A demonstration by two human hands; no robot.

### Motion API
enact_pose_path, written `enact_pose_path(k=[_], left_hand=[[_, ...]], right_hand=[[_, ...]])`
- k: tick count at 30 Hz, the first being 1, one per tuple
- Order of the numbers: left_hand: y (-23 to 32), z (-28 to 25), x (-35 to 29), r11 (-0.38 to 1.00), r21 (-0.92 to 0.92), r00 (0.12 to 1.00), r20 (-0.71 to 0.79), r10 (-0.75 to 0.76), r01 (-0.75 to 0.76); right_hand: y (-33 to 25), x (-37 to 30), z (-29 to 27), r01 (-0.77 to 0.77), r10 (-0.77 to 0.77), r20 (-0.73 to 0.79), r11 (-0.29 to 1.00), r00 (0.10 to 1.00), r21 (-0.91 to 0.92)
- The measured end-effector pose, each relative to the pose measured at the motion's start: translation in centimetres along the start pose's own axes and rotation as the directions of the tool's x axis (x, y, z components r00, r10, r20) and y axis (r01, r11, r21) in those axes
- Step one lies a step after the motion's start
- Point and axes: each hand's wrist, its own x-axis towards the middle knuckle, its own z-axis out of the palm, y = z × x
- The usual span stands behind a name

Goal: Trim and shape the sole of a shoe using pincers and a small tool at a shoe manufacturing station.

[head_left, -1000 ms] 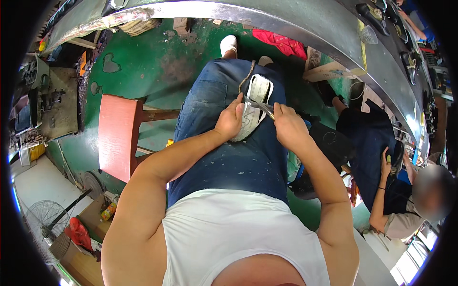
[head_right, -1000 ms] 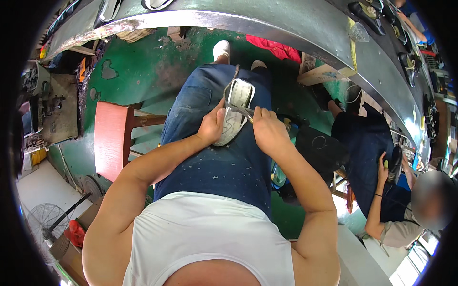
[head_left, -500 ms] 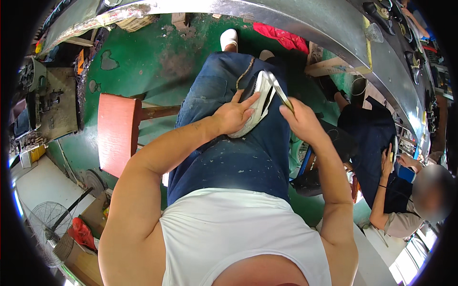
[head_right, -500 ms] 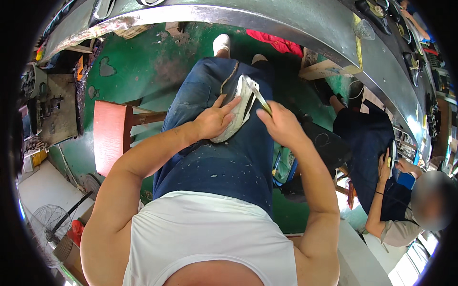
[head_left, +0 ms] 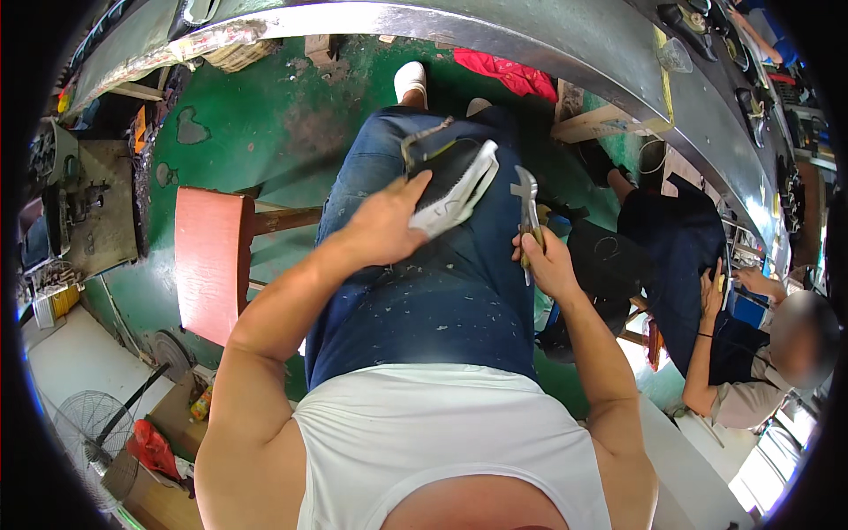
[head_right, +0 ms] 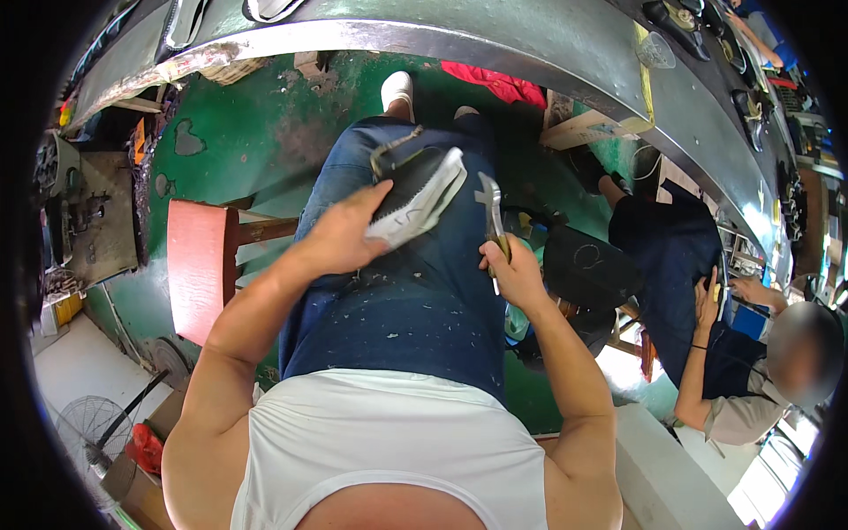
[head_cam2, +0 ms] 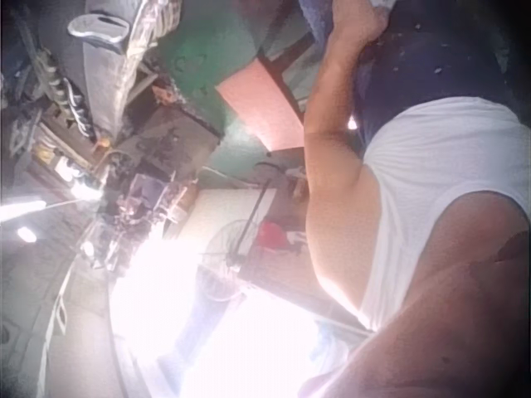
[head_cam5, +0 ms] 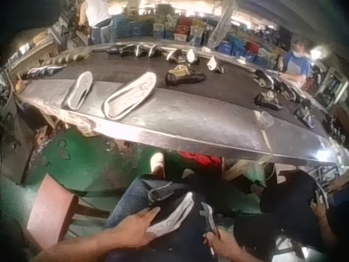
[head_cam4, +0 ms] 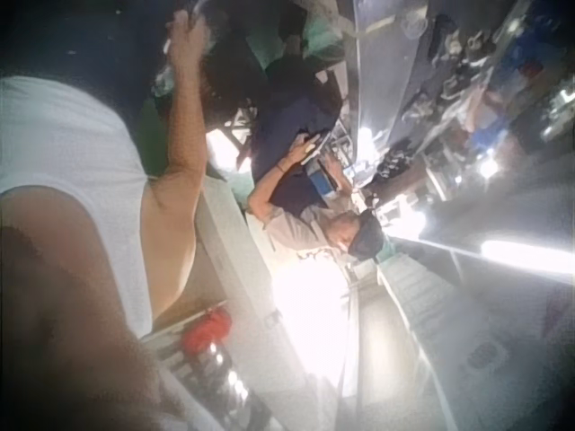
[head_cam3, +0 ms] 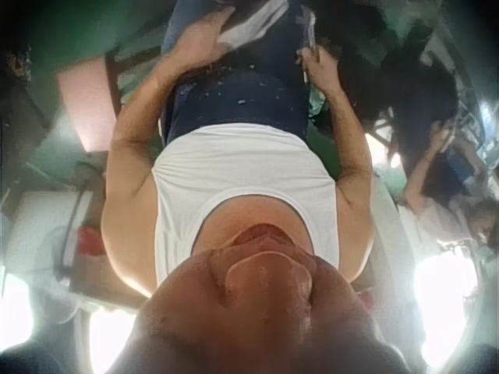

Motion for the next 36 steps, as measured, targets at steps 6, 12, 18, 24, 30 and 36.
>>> enact_pose_path(k=[6, 12, 18, 24, 30, 36], left_hand=[[5.1, -9.2, 2.6, 0.792, -0.525, 0.947, -0.241, 0.211, -0.310], [-1.9, 2.5, 10.0, 0.799, -0.550, 0.952, 0.294, -0.087, 0.243], [-1.1, 4.3, 0.2, 0.792, -0.548, 0.934, -0.053, -0.354, 0.269], [1.2, 5.3, 0.4, 0.967, -0.205, 0.901, -0.432, 0.052, -0.154], [-3.0, 11.8, 1.1, 0.465, -0.884, 0.972, -0.063, -0.228, 0.052], [-2.3, 9.5, 2.0, 0.119, -0.977, 0.981, 0.162, -0.109, 0.175]], right_hand=[[0.5, -2.3, -0.1, -0.035, 0.033, 0.012, 0.980, 0.999, 0.197], [-2.7, -3.9, -0.3, -0.076, 0.086, 0.080, 0.990, 0.993, -0.122], [-6.5, -3.0, -0.4, 0.107, -0.004, 0.279, 0.929, 0.960, -0.355], [-10.0, 0.4, -0.6, 0.389, -0.221, 0.369, 0.784, 0.903, -0.484], [-14.1, 2.6, -0.5, 0.287, 0.285, 0.506, 0.559, 0.814, -0.778], [-5.5, 0.4, 4.2, 0.111, 0.003, 0.227, 0.864, 0.974, -0.491]])
